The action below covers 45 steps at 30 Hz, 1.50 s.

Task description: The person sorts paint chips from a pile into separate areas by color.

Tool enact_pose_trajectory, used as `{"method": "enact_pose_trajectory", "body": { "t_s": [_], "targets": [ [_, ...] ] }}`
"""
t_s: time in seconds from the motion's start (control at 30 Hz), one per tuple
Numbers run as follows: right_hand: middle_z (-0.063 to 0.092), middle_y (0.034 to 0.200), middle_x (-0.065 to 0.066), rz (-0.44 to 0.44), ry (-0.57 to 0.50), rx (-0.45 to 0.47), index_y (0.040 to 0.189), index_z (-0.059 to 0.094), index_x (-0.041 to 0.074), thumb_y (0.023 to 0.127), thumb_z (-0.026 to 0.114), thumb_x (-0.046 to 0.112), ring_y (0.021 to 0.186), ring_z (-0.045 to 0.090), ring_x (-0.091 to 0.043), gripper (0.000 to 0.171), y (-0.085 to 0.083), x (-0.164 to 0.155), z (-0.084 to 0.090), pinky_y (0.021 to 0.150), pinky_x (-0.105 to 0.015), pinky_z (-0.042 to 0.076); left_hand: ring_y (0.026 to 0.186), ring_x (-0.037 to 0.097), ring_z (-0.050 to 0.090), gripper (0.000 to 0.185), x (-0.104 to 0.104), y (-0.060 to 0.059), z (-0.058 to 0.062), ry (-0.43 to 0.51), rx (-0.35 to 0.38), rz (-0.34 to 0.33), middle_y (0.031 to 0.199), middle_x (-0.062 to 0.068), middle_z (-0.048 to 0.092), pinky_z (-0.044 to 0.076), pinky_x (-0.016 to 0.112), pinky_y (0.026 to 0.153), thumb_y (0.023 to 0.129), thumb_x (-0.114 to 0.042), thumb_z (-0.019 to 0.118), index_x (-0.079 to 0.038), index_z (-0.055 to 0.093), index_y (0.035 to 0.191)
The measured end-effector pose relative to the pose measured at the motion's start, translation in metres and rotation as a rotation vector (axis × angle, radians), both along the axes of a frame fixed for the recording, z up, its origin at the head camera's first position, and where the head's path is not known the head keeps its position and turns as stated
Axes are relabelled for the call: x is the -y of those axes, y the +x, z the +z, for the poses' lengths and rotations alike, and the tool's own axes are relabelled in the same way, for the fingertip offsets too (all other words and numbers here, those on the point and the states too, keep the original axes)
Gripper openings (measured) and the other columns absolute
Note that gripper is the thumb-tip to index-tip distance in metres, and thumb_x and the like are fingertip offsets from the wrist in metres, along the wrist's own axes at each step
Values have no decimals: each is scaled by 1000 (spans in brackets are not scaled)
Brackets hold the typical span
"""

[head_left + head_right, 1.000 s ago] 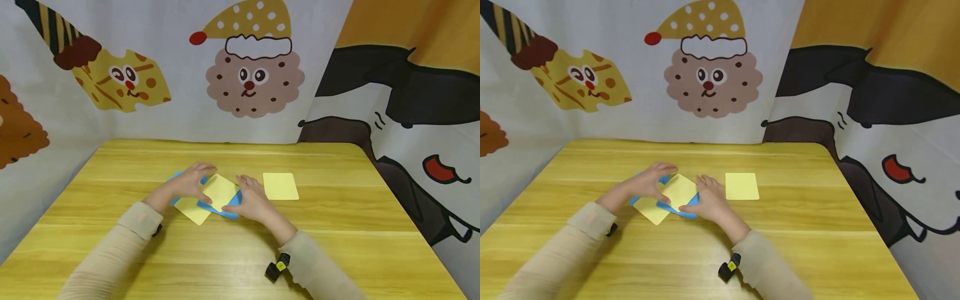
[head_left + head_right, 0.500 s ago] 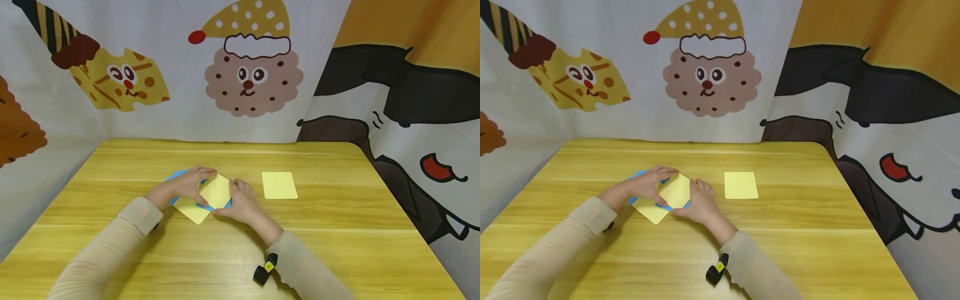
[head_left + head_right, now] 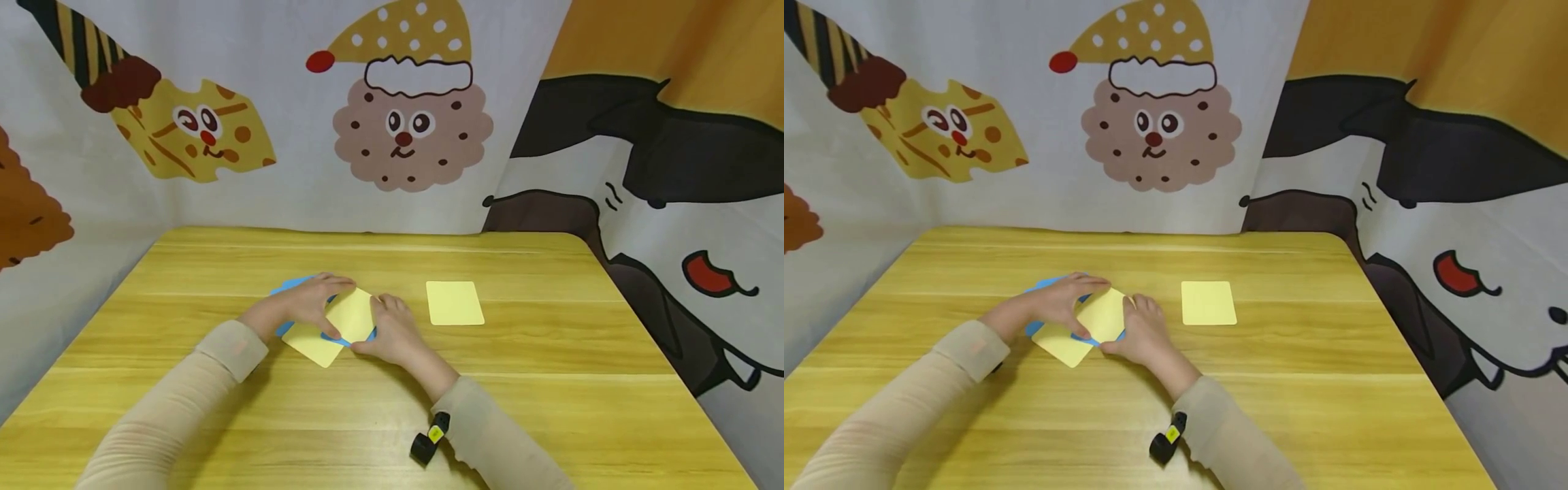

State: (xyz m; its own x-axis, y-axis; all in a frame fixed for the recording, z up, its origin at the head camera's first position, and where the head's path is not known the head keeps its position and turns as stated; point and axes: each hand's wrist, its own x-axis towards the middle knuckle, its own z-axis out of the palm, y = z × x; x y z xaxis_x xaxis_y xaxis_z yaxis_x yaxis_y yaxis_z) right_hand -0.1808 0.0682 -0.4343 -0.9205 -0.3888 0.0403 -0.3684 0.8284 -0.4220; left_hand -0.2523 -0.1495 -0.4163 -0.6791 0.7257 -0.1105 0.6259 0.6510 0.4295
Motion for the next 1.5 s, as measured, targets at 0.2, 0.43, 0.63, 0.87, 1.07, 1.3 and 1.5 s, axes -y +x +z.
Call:
{"method": "enact_pose_trajectory", "body": {
  "t_s": [0.2,0.43,0.63,0.87,1.07,1.3,1.5],
  "targets": [
    [41,141,-20,7,2,-6,142,40,-2,71,78,53,132,32,-35,98,-1,0,-2,110,-48,22,135,36,27,105,0,1,0,-15,-50,-13,149,11,36,29,54,105,65,-55,82,-3,39,145],
    [39,142,-21,23,13,-42,141,40,-6,71,78,52,132,31,-35,99,0,0,-1,110,-46,21,136,34,27,102,1,3,-2,-17,-86,-24,149,11,37,27,51,108,67,-56,80,-3,41,144],
    [39,142,-20,39,52,-68,140,42,-5,71,78,53,133,31,-33,98,-1,1,1,112,-43,19,137,35,27,101,4,4,-2,-15,-102,-31,148,13,37,24,51,109,68,-58,79,-1,41,143],
    [42,140,-21,75,71,-102,140,42,-6,70,78,53,130,34,-34,99,-1,-2,3,111,-41,20,135,33,30,104,4,6,-1,-8,-129,-48,146,14,38,26,49,109,66,-60,79,1,42,142],
    [39,142,-22,123,64,-111,142,40,-6,71,77,52,132,33,-35,99,-4,-8,8,111,-43,21,131,30,35,101,4,9,0,3,-202,-53,141,12,43,30,47,107,65,-57,81,0,46,140],
    [36,145,-21,151,53,-97,143,39,-3,71,78,50,134,30,-36,98,-5,-15,18,111,-45,22,125,29,41,98,2,16,3,25,-331,-54,136,13,47,36,46,102,65,-61,77,0,50,137],
    [36,147,-19,160,43,-100,143,41,-1,71,77,50,134,30,-35,95,-4,-26,27,108,-47,27,128,28,38,96,-2,23,9,35,-370,-24,140,13,43,37,46,102,69,-62,71,-2,47,141]
  ]
}}
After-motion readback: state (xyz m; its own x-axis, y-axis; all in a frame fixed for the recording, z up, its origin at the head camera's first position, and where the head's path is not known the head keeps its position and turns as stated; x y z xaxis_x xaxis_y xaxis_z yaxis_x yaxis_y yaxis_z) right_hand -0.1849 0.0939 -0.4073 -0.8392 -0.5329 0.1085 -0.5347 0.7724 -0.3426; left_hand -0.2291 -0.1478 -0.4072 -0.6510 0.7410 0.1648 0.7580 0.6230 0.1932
